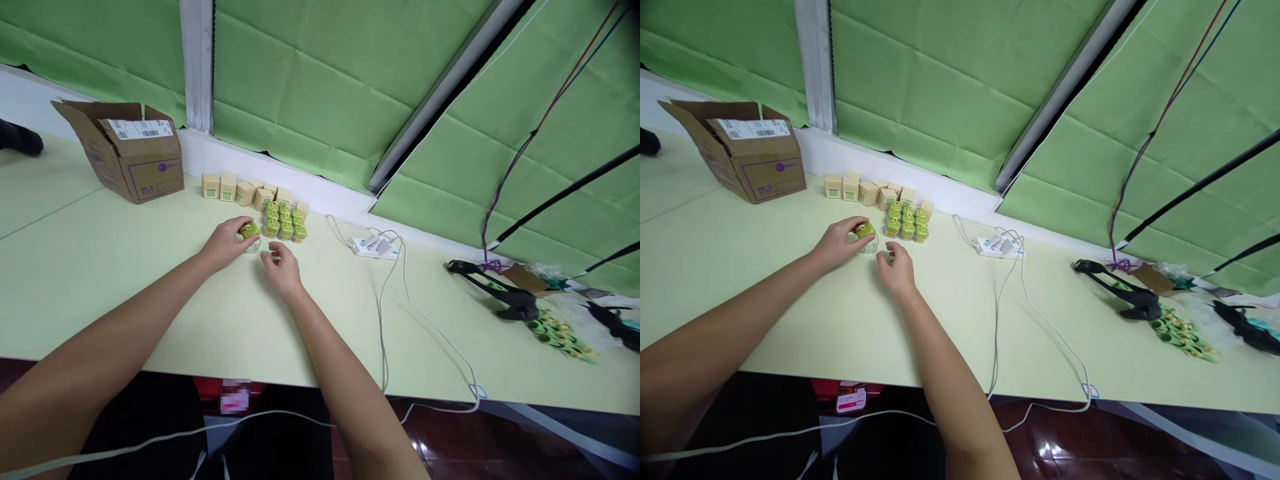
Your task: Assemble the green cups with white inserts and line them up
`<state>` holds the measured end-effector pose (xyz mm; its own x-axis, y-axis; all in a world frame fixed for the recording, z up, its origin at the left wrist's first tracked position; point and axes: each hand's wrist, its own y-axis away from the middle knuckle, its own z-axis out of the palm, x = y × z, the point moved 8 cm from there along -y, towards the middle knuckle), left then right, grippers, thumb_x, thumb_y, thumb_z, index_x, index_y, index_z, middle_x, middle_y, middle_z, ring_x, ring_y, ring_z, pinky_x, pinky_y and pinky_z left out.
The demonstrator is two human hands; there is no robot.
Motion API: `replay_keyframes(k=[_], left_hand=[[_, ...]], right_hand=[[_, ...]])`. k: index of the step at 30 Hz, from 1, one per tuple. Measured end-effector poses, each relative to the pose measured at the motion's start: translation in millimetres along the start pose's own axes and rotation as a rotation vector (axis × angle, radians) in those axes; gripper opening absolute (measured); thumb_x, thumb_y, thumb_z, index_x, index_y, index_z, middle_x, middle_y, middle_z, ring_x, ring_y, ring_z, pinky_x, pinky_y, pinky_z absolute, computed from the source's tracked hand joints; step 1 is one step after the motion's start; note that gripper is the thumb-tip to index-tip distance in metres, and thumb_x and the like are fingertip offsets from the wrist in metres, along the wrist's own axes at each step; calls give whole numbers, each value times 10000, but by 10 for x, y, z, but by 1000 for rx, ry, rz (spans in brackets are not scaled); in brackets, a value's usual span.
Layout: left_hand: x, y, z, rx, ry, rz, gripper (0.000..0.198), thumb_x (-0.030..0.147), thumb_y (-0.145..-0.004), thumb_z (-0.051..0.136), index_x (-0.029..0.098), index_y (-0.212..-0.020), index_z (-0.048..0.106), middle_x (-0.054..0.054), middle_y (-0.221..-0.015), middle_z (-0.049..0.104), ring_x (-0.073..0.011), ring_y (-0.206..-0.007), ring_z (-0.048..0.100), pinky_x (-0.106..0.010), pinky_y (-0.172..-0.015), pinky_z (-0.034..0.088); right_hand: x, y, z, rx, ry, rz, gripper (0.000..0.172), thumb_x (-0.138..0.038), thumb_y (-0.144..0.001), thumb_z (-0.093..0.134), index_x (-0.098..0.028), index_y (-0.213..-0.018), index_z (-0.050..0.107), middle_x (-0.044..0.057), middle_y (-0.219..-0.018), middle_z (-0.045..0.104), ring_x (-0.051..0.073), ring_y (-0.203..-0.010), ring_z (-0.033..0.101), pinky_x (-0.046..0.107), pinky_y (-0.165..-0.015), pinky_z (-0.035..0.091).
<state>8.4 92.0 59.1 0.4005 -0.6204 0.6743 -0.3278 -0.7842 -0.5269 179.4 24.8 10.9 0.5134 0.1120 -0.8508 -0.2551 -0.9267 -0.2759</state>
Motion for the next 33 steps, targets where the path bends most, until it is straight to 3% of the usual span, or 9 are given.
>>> replay_keyframes(k=[9,13,17,21,25,28,33], left_hand=[[-12,-20,107,-64,-66,91,488,480,-885,648,188,-1274,691,-134,-1308,699,-306,-1222,626,-413,-1087,459],[-26,-13,127,-81,-20,14,493,501,-871,653,193,-1253,701,-126,-1271,704,-268,-1017,681,-379,-926,531],[25,44,136,-61,63,-96,466,521,-819,710,184,-1139,735,-97,-1090,749,-219,-827,675,-343,-802,536],[125,131,182,-93,174,-150,441,533,-789,747,183,-1058,750,-63,-929,755,-200,-769,666,-314,-730,524],[187,187,203,-151,297,-190,497,537,-762,775,181,-1106,739,-64,-951,762,-190,-757,674,-299,-691,537],[231,200,224,-214,328,-170,487,502,-737,801,187,-1105,749,-73,-1000,770,-219,-862,698,-311,-742,558],[279,204,284,-323,296,-73,420,422,-721,803,227,-1092,778,-49,-1073,781,-256,-992,704,-358,-872,566]], right_hand=[[33,-3,-2,-2,-42,-1,323,-384,-857,660,-231,-1140,654,94,-1205,684,215,-995,652,365,-831,577],[30,-6,16,-16,-31,8,343,-395,-842,682,-242,-1148,654,86,-1201,699,219,-1004,657,381,-869,563],[-27,-5,41,-32,17,-12,510,-424,-740,794,-246,-1194,642,79,-1200,705,225,-1005,651,392,-908,542],[-79,2,75,-113,58,-63,452,-385,-736,782,-233,-1142,654,26,-994,703,187,-843,616,347,-812,527],[-32,-3,58,-213,-3,-62,460,-328,-704,797,-217,-1120,637,-23,-862,647,145,-714,552,307,-718,507],[-25,4,77,-322,-137,-61,470,-277,-676,816,-201,-1104,638,11,-976,688,158,-818,618,319,-800,541],[-73,29,108,-422,-397,-31,706,-196,-623,856,-217,-1270,573,72,-1280,702,203,-1116,681,369,-1008,541]])
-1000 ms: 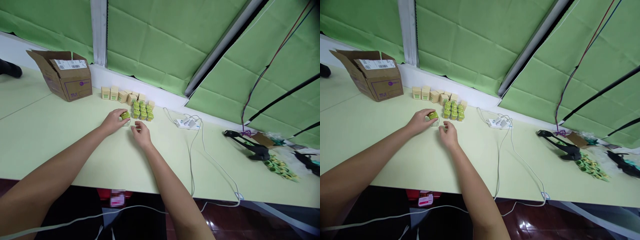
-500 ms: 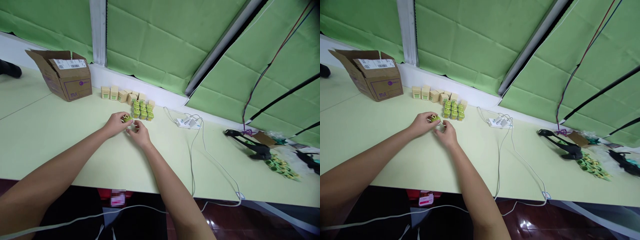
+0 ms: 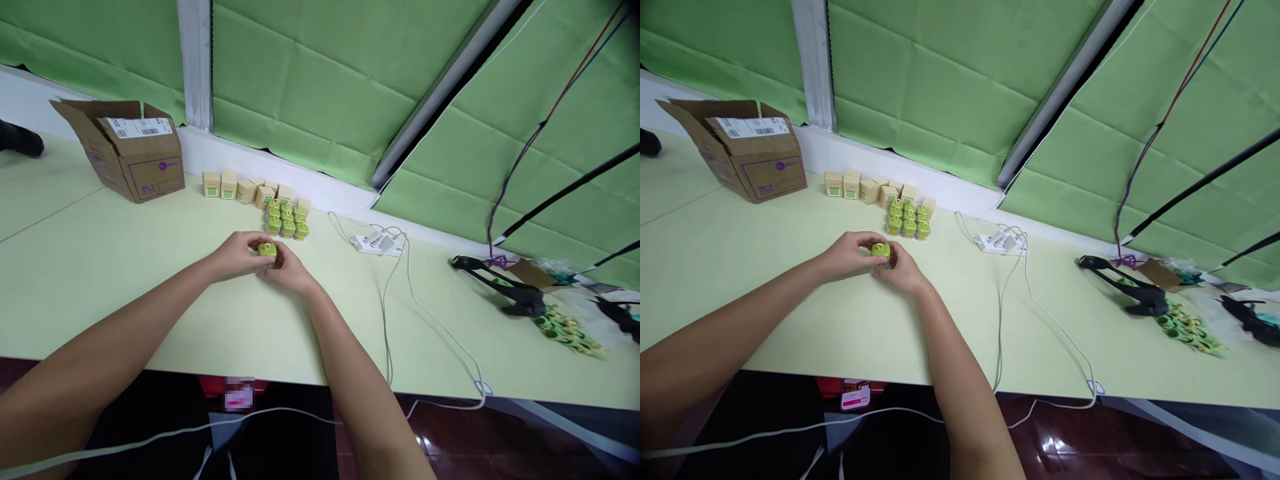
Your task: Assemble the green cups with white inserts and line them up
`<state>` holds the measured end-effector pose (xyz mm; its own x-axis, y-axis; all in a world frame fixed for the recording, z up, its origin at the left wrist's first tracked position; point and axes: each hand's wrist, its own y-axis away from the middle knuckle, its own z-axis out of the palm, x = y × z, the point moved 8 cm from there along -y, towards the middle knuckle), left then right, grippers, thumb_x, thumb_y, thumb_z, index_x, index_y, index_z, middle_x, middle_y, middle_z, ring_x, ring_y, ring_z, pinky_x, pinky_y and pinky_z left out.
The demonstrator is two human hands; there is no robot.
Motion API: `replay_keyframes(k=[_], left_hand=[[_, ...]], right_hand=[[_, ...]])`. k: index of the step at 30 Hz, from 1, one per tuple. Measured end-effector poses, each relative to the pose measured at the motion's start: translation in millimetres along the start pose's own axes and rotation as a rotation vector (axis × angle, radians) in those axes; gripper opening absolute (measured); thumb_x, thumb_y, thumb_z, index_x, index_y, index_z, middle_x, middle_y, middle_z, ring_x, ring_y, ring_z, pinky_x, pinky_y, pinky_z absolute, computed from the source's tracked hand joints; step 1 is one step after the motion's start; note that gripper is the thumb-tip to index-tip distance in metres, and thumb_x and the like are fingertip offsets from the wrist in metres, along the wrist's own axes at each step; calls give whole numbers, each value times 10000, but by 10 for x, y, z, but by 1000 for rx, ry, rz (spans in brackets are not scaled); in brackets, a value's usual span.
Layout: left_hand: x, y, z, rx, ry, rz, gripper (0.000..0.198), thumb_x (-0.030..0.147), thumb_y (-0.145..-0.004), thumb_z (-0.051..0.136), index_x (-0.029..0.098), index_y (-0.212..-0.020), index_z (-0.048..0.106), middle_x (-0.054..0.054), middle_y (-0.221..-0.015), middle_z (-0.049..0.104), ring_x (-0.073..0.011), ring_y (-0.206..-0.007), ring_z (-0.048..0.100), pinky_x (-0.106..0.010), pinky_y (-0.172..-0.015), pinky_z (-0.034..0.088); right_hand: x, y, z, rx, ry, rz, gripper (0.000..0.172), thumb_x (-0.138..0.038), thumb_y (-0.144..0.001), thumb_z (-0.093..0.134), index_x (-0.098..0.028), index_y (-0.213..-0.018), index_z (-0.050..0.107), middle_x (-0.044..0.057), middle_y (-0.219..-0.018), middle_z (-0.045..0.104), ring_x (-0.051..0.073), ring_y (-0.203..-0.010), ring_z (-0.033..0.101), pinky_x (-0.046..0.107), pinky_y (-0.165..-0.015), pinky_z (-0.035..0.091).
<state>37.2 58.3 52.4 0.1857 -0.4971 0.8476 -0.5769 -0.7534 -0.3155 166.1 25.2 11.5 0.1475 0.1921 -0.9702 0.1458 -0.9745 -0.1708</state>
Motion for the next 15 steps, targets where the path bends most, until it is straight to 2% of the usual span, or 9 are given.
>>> replay_keyframes(k=[5,10,15], left_hand=[[-46,-4,0,-36,-54,-9,501,432,-710,810,250,-1176,784,-50,-1142,780,-260,-987,700,-376,-895,572],[-91,-13,35,-73,-132,-4,493,445,-700,811,264,-1158,790,-46,-1134,779,-265,-996,701,-380,-910,566],[-189,-24,78,-113,-131,-6,544,518,-685,816,248,-1156,782,-68,-1166,755,-236,-909,686,-352,-806,564]], right_hand=[[-29,18,18,-26,-10,5,704,-190,-647,852,-219,-1285,554,82,-1295,704,212,-1145,686,380,-1017,547],[-30,37,13,-36,57,5,665,-228,-673,844,-221,-1270,551,78,-1254,695,213,-1098,689,387,-991,556],[-3,79,-51,-47,186,35,732,-208,-665,824,-232,-1340,541,71,-1195,692,214,-1077,680,410,-989,553]])
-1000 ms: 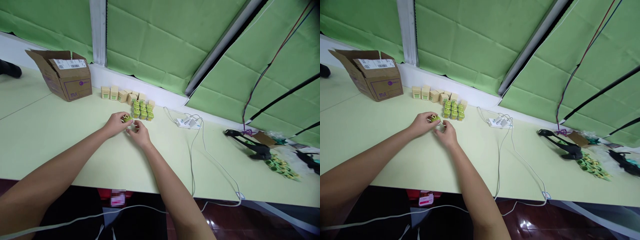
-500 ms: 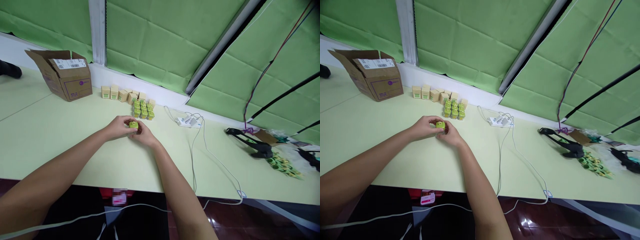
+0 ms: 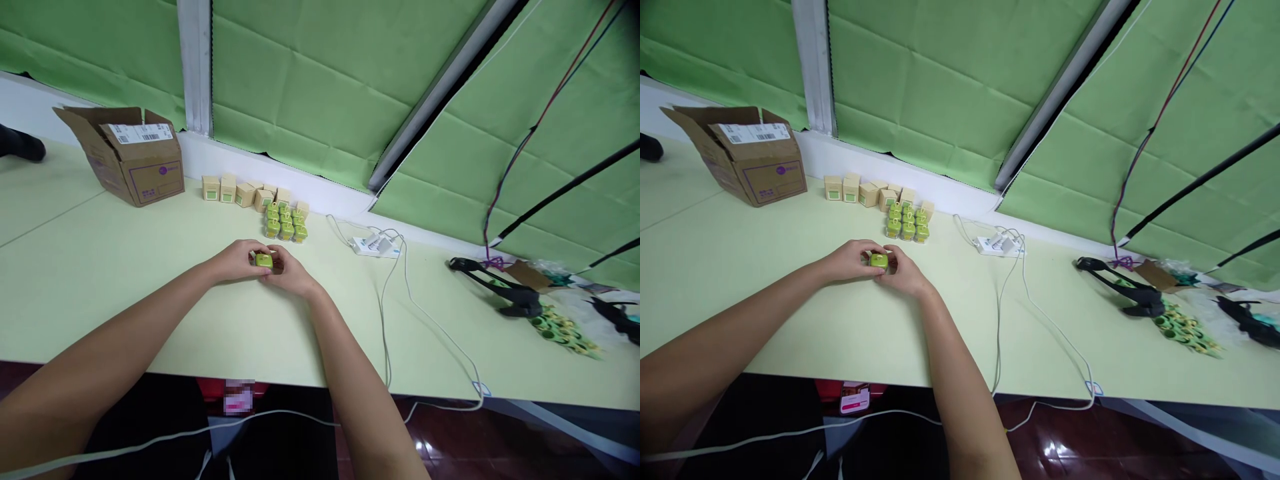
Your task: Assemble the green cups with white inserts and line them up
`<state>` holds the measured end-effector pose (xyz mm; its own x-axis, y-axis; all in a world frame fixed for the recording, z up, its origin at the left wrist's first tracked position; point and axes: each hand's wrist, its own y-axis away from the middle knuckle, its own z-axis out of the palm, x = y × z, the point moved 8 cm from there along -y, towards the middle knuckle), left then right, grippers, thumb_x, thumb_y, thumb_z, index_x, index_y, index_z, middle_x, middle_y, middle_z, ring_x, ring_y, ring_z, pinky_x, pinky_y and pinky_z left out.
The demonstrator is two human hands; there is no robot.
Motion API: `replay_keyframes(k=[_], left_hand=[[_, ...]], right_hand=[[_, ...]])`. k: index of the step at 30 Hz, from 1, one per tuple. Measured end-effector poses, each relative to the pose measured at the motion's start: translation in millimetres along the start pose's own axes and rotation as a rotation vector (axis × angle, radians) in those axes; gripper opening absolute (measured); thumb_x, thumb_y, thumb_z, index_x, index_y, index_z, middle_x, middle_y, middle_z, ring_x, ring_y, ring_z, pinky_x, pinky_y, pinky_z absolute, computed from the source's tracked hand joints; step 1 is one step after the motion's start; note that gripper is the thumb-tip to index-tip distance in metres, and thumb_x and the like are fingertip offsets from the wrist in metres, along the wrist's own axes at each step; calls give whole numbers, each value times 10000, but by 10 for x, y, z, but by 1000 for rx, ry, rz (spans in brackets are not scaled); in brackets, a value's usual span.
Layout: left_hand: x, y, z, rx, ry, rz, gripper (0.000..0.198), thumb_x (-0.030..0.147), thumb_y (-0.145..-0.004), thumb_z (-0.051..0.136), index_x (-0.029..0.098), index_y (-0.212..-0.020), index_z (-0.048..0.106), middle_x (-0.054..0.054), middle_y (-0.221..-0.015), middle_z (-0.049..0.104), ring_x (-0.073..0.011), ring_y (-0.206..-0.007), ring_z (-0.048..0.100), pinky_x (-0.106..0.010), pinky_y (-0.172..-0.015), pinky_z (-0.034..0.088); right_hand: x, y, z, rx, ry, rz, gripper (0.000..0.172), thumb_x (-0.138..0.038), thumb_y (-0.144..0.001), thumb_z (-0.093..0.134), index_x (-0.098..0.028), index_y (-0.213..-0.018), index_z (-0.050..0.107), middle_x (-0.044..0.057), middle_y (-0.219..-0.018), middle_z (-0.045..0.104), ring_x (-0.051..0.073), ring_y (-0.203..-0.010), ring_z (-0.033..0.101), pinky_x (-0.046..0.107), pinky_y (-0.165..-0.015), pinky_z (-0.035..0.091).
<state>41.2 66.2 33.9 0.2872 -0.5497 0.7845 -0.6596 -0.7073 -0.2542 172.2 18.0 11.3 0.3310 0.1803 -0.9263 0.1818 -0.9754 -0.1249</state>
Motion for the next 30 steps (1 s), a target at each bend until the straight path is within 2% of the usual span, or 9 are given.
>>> replay_keyframes(k=[5,9,11,13,15,17,20,23,30], left_hand=[[-108,-16,28,-19,99,-33,601,621,-737,769,210,-1175,770,-96,-1176,745,-190,-816,650,-346,-781,546],[-173,-14,61,-40,164,-80,639,637,-736,776,186,-1188,761,-89,-1129,750,-165,-779,624,-337,-783,535],[-200,-13,67,-40,178,-95,631,630,-728,790,187,-1177,767,-79,-1102,751,-159,-776,615,-329,-785,528],[-227,-17,66,-39,171,-101,621,631,-728,793,195,-1170,773,-68,-1060,746,-157,-775,605,-322,-778,516],[-250,-25,68,-43,167,-95,628,639,-729,790,197,-1175,776,-63,-1009,736,-161,-775,595,-320,-759,503],[-266,-33,77,-52,174,-86,644,646,-730,788,194,-1190,774,-62,-969,725,-165,-774,587,-320,-744,491],[-279,-34,85,-55,178,-85,650,648,-730,790,199,-1200,773,-53,-947,710,-160,-771,570,-317,-738,474],[-270,-20,82,-51,181,-96,657,653,-728,790,198,-1201,771,-39,-905,682,-156,-764,555,-311,-728,461],[-249,-9,68,-58,185,-107,660,653,-723,791,191,-1195,778,-27,-840,643,-149,-728,521,-306,-695,445]], right_hand=[[-143,82,-393,182,102,91,519,-227,-695,776,-211,-1195,639,50,-1064,682,192,-1007,652,359,-903,550],[-773,456,-323,242,68,2,225,-420,-916,644,-196,-927,660,-15,-765,606,120,-681,556,259,-665,492],[-1053,785,229,-53,-59,-55,243,-400,-984,567,-200,-888,668,-9,-771,647,103,-643,571,231,-639,490],[-1135,1312,1094,-615,-107,-74,236,-382,-1000,561,-201,-961,707,12,-864,718,116,-737,677,222,-715,537],[-871,1829,1760,-977,89,-87,229,-321,-990,550,-204,-1087,722,42,-999,770,161,-904,733,242,-826,558],[-233,1897,1999,-823,478,53,265,-261,-950,550,-175,-1124,730,108,-1128,777,254,-1040,731,345,-937,559],[721,1749,1864,-429,764,317,392,-268,-1011,439,-159,-1296,686,176,-1386,674,324,-1285,639,477,-1120,472],[1362,1642,1834,-410,707,362,430,-282,-994,488,-251,-1392,645,74,-1499,608,284,-1401,557,457,-1218,387],[1813,1716,1952,-411,566,399,489,-447,-1055,374,-280,-1454,601,28,-1547,562,240,-1495,456,447,-1260,335]])
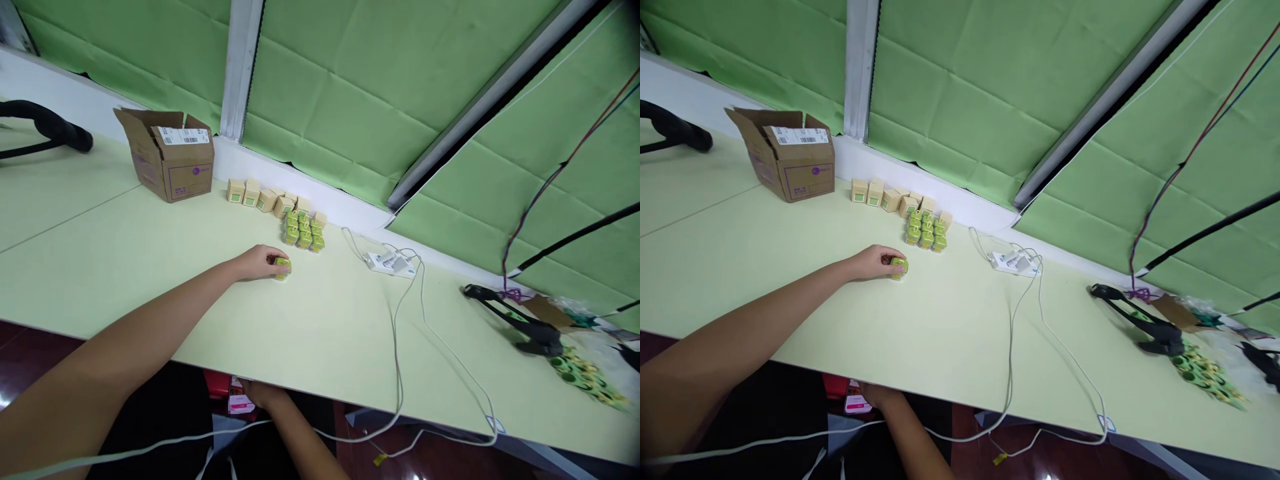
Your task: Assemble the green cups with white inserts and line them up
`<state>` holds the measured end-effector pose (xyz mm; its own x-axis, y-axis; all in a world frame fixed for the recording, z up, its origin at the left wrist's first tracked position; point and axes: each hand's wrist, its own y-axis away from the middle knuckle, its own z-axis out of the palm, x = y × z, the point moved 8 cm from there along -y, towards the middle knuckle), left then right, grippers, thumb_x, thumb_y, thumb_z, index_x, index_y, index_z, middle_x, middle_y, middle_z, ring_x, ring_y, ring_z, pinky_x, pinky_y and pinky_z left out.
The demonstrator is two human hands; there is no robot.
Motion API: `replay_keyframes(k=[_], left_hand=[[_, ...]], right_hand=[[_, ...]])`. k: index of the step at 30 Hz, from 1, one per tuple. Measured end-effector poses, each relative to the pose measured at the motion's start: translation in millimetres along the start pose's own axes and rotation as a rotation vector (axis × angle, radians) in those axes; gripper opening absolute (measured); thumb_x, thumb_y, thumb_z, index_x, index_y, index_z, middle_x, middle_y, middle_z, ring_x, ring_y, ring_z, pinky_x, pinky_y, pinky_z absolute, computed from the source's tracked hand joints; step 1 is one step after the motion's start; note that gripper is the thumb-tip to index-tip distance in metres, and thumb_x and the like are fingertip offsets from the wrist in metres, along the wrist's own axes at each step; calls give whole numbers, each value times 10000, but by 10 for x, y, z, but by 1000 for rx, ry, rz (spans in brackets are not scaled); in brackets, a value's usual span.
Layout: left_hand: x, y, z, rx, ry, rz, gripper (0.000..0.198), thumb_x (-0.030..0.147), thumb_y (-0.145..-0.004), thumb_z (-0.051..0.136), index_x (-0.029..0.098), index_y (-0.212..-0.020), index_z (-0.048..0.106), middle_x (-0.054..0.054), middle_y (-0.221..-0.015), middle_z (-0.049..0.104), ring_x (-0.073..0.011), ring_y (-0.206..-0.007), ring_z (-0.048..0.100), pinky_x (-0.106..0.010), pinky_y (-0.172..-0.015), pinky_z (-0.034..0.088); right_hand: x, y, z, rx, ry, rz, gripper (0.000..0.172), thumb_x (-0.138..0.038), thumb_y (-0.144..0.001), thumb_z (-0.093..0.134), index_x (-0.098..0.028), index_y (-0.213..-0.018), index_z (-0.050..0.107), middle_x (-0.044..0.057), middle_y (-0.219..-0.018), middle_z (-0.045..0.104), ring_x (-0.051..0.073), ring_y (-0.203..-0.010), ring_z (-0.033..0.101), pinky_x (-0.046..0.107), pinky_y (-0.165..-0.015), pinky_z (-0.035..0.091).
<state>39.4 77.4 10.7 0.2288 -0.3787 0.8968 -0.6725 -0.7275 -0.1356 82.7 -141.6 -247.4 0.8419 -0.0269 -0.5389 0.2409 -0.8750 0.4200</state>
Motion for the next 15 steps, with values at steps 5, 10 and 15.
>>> replay_keyframes(k=[5,10,15], left_hand=[[-8,-6,-5,7,-15,-6,674,660,-719,793,191,-1202,777,-29,-827,635,-150,-722,514,-306,-687,440],[17,7,-3,2,-13,-4,657,654,-728,785,193,-1196,779,-21,-817,625,-142,-707,507,-299,-674,435],[14,0,6,3,-18,4,658,662,-734,773,194,-1196,771,-22,-830,653,-144,-705,523,-296,-669,439]], right_hand=[[-18,18,-41,15,-15,6,472,-368,-1038,413,-273,-1465,591,31,-1551,558,232,-1505,441,436,-1261,333],[-220,272,-287,94,26,28,435,-344,-1038,424,-263,-1408,637,70,-1462,643,258,-1417,543,433,-1200,404],[-906,1035,-561,-124,108,-140,284,-348,-959,590,-207,-1133,766,98,-1126,790,260,-1036,738,340,-938,549]])
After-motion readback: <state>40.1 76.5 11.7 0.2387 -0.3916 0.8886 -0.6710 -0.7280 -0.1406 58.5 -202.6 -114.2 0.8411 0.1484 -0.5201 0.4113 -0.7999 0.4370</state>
